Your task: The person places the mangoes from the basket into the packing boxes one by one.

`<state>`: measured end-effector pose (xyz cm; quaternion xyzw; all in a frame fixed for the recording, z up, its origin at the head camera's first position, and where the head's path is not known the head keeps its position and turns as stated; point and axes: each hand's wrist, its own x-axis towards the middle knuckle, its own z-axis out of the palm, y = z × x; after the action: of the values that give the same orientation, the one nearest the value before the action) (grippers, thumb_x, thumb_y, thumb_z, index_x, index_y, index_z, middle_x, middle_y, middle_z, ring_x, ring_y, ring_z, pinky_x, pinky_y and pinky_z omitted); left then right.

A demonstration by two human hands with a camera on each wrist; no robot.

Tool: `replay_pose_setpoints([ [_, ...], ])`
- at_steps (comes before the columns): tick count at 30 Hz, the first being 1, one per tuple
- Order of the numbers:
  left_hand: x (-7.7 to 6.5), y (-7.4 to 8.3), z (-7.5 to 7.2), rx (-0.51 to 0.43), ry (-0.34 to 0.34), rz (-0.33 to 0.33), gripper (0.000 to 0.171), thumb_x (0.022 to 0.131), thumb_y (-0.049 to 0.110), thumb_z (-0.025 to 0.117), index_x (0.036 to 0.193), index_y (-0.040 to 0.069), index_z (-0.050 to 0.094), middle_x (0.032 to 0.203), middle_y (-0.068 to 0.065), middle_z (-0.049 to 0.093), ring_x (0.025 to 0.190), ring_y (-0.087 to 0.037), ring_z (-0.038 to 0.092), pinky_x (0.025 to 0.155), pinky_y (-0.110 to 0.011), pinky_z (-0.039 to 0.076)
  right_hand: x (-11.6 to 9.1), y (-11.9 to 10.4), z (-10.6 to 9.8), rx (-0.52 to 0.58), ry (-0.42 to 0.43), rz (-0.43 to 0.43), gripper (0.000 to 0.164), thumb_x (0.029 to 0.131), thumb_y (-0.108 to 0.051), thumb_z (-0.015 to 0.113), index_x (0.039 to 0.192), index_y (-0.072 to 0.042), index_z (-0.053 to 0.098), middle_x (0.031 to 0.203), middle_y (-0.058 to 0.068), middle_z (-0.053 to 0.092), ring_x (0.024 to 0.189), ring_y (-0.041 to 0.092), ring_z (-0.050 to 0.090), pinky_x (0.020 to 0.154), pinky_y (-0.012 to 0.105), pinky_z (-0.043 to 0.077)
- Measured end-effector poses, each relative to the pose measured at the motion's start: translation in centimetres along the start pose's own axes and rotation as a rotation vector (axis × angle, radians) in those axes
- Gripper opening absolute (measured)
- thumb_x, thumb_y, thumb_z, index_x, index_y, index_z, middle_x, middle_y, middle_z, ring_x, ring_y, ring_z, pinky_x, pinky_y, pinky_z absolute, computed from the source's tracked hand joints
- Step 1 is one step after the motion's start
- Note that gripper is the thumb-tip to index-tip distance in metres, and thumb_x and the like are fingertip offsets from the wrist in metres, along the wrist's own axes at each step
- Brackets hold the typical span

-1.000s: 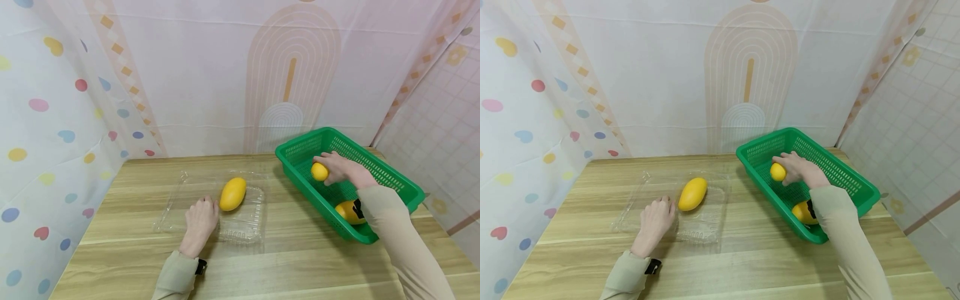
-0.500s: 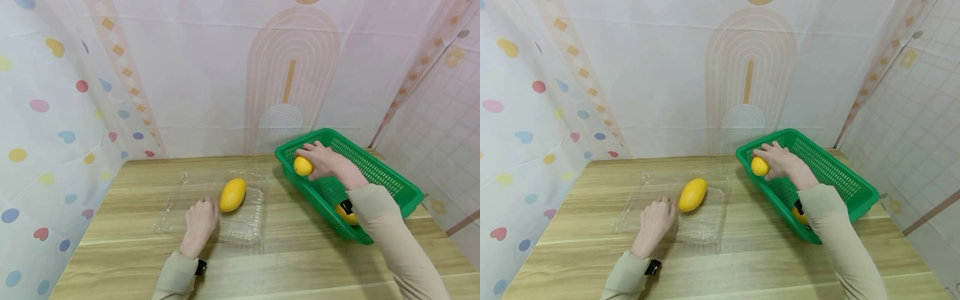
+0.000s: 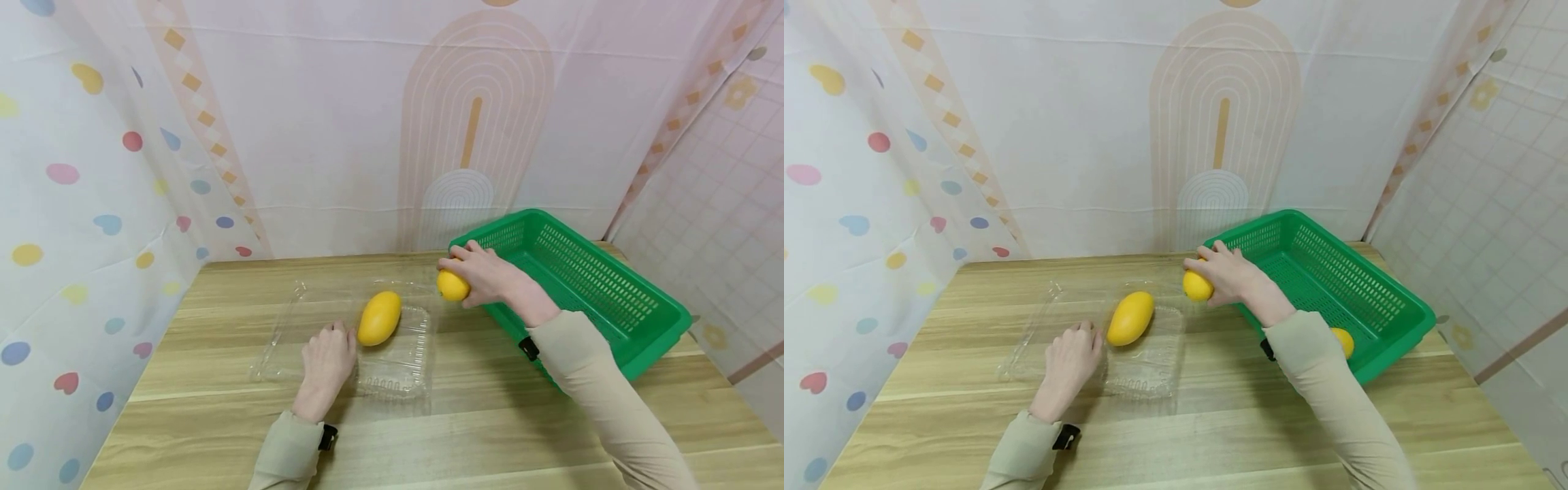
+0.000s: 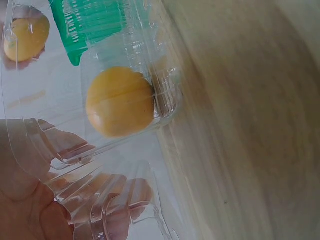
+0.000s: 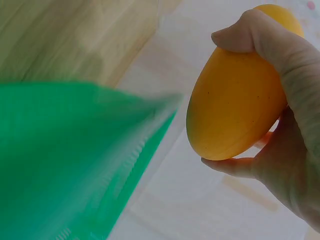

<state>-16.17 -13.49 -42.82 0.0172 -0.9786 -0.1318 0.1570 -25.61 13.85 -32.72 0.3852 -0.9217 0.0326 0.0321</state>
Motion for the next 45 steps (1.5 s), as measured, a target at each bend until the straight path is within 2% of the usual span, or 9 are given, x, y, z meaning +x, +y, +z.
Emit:
replay_pose_setpoints([
  [9,0.0,-0.1,0.0,0.000,-0.022,-0.002,0.026,0.093,0.019,0.056,0.083,-0.004,0.060,0.068,-0.015,0.059,0.050,-0.029,0.053,0.041,-0.036,0.040,1.8,-2.7,2.5,0.007,0.025,-0.113,0.062,0.064,-0.018,0.085,0.119,-0.019,0.056,0.110,0.006,0.054,0.098,0.028,0.045,0.080,0.046,0.047],
  [16,0.0,0.0,-0.1,0.005,-0.028,0.000,0.026,0.093,0.019,0.055,0.081,-0.004,0.060,0.067,-0.015,0.058,0.050,-0.029,0.053,0.040,-0.035,0.039,3.0,-4.2,4.4,0.015,0.051,-0.185,0.060,0.069,-0.027,0.083,0.122,-0.019,0.054,0.109,0.006,0.056,0.098,0.027,0.048,0.087,0.047,0.048],
  [19,0.0,0.1,-0.2,0.005,-0.026,0.002,0.027,0.093,0.019,0.055,0.080,-0.003,0.059,0.066,-0.014,0.057,0.048,-0.027,0.051,0.039,-0.033,0.038,3.3,-4.7,4.9,0.003,0.042,-0.198,0.061,0.069,-0.025,0.083,0.122,-0.019,0.053,0.108,0.006,0.056,0.098,0.028,0.049,0.090,0.046,0.046],
  [30,0.0,0.0,-0.1,0.006,-0.005,0.002,0.027,0.093,0.020,0.056,0.078,-0.002,0.058,0.065,-0.014,0.058,0.049,-0.030,0.054,0.039,-0.035,0.039,3.8,-5.6,6.3,-0.020,-0.018,-0.178,0.064,0.066,-0.021,0.084,0.121,-0.020,0.052,0.112,0.007,0.053,0.101,0.027,0.048,0.086,0.040,0.048],
  [33,0.0,0.0,-0.1,0.008,-0.007,0.000,0.027,0.093,0.020,0.056,0.078,-0.002,0.058,0.066,-0.015,0.058,0.050,-0.030,0.054,0.040,-0.036,0.040,3.7,-5.7,6.6,-0.028,-0.030,-0.172,0.064,0.066,-0.021,0.084,0.121,-0.021,0.052,0.113,0.007,0.052,0.102,0.027,0.048,0.087,0.041,0.048],
  [37,0.0,0.0,-0.1,0.009,-0.018,-0.011,0.027,0.093,0.021,0.056,0.079,-0.002,0.058,0.067,-0.015,0.058,0.051,-0.031,0.055,0.041,-0.036,0.041,3.8,-5.9,7.0,-0.045,-0.036,-0.165,0.064,0.066,-0.022,0.084,0.121,-0.022,0.052,0.114,0.007,0.052,0.105,0.028,0.048,0.095,0.044,0.046],
  [45,0.1,-0.1,-0.1,0.002,-0.035,-0.017,0.027,0.093,0.021,0.055,0.081,-0.003,0.059,0.069,-0.016,0.060,0.053,-0.033,0.057,0.042,-0.038,0.042,3.9,-6.0,7.4,0.000,-0.084,-0.112,0.066,0.069,-0.027,0.084,0.125,-0.023,0.049,0.125,0.009,0.050,0.116,0.031,0.047,0.094,0.047,0.048],
])
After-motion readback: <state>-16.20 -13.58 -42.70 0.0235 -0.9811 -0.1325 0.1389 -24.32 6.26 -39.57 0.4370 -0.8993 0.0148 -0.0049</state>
